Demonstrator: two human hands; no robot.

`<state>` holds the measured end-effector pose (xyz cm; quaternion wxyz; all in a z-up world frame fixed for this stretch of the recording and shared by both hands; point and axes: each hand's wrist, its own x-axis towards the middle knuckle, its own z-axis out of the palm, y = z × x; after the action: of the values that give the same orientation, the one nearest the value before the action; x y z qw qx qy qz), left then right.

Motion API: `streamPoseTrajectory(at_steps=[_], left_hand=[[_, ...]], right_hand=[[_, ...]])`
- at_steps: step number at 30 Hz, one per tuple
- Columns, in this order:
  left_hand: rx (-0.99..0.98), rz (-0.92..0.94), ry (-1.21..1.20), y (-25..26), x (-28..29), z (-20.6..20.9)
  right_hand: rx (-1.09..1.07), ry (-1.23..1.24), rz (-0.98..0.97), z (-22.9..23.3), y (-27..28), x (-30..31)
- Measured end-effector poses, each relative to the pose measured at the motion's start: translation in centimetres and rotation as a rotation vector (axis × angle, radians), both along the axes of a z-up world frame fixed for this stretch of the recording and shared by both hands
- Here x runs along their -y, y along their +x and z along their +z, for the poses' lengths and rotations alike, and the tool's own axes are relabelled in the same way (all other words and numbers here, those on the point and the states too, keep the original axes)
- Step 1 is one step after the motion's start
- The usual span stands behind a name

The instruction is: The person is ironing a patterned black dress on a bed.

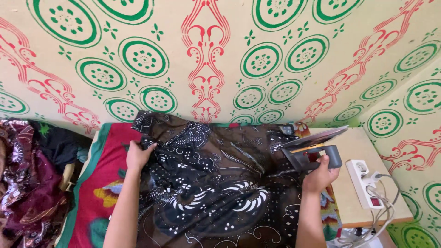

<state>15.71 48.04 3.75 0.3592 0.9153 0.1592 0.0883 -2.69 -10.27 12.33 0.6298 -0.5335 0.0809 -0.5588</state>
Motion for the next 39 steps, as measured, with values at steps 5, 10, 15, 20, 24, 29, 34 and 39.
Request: streamPoseTrajectory(at_steps=[5,10,15,20,24,29,34,39], left_hand=[[-0.227,-0.187,0.048,-0.5,-6.1,-2.4],[-0.028,0.165,0.069,-5.1,-13.6,-3.8],[0.069,0.319,0.043,-9.8,-12.8,-5.3],[-0.082,0.137,0.073,-13.9,-12.2,-6.7],[-0.123,0.368,0.155,-17.2,-16.2,-5.3],[-0.017,0.350,0.574,-16.7,-8.8,0.8],[0.459,-0.071,0.433,-13.7,9.9,6.1],[0.239,-0.734,0.383,-14.6,23.0,1.5]], right_hand=[[-0.014,0.019,-0.010,-1.4,0.2,2.6],[-0.028,0.047,-0.003,-2.6,0.9,4.9],[-0.101,0.049,-0.047,-3.0,1.9,6.8],[-0.105,0.047,-0.027,-4.9,3.2,8.5],[-0.150,0.061,-0.024,-5.9,3.9,8.3],[-0.277,0.010,-0.040,-8.1,3.7,8.3],[-0.290,-0.089,-0.056,-7.9,3.5,7.6],[-0.331,-0.126,-0.074,-8.0,2.9,7.0]])
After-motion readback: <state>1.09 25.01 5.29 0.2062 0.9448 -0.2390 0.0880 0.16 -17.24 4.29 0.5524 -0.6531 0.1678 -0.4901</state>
